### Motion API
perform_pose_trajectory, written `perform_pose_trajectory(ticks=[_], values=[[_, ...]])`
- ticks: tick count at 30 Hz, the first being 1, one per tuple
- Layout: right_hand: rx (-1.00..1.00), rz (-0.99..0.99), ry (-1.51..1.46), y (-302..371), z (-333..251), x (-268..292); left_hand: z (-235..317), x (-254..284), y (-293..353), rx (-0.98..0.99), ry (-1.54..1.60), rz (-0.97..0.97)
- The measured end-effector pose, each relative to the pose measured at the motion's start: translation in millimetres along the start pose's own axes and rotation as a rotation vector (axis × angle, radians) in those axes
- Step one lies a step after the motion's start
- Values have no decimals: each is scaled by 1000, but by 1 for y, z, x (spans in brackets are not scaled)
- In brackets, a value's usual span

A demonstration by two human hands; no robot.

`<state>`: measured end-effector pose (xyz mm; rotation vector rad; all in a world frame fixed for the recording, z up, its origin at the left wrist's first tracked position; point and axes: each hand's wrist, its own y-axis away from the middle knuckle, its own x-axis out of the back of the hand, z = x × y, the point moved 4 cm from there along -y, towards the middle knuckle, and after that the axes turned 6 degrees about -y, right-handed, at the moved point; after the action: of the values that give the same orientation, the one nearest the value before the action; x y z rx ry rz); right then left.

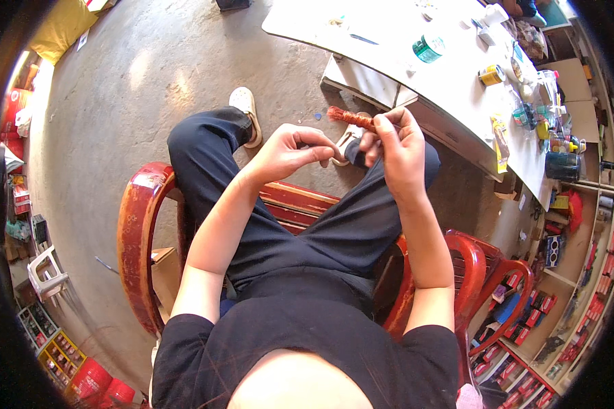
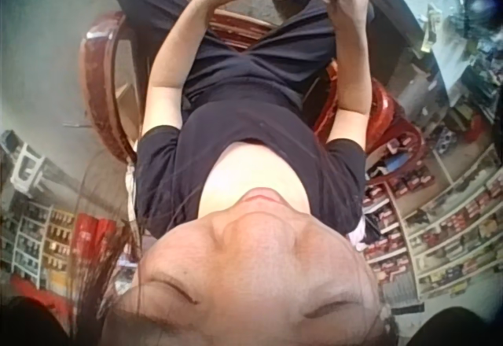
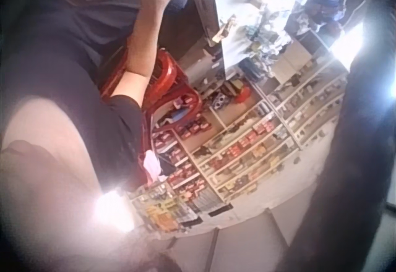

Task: The person sits in a chair and assembles a mechanical component by hand. They insert a copper coil into a black cylindrical housing, attach a threaded metal rod, and then wrap a copper wire around the assembly to secure it.

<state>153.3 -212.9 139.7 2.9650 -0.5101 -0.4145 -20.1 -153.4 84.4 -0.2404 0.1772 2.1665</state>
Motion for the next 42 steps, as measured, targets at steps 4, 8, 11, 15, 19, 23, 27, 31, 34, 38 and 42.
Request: perform_pose_trajectory(ticks=[4,8,11,15,19,23,27,31,34,38,42], values=[[-464,-414,-80,17,-4,-14,-8,11,0,-14,133,-48],[-420,-515,422,20,1,-17,0,14,-7,-11,-41,-34],[121,8,653,7,-3,-5,9,5,-6,9,-183,106],[-133,-105,-167,10,3,-7,0,-17,3,-122,-106,5],[-522,-512,-102,30,-4,-21,-2,-6,-1,48,1,-10],[-333,-363,428,22,-1,-6,12,4,-2,18,-137,78],[148,-73,380,12,4,-7,9,-19,2,-166,-348,35],[-174,-261,-232,16,0,-9,-2,-26,3,-92,-4,-193],[32,-199,86,17,-17,-8,-5,-5,3,-1,11,-178],[80,-112,53,14,-18,3,3,-16,2,-10,-76,-290],[-147,-128,-279,16,-1,0,4,-38,0,-94,-215,-332]])
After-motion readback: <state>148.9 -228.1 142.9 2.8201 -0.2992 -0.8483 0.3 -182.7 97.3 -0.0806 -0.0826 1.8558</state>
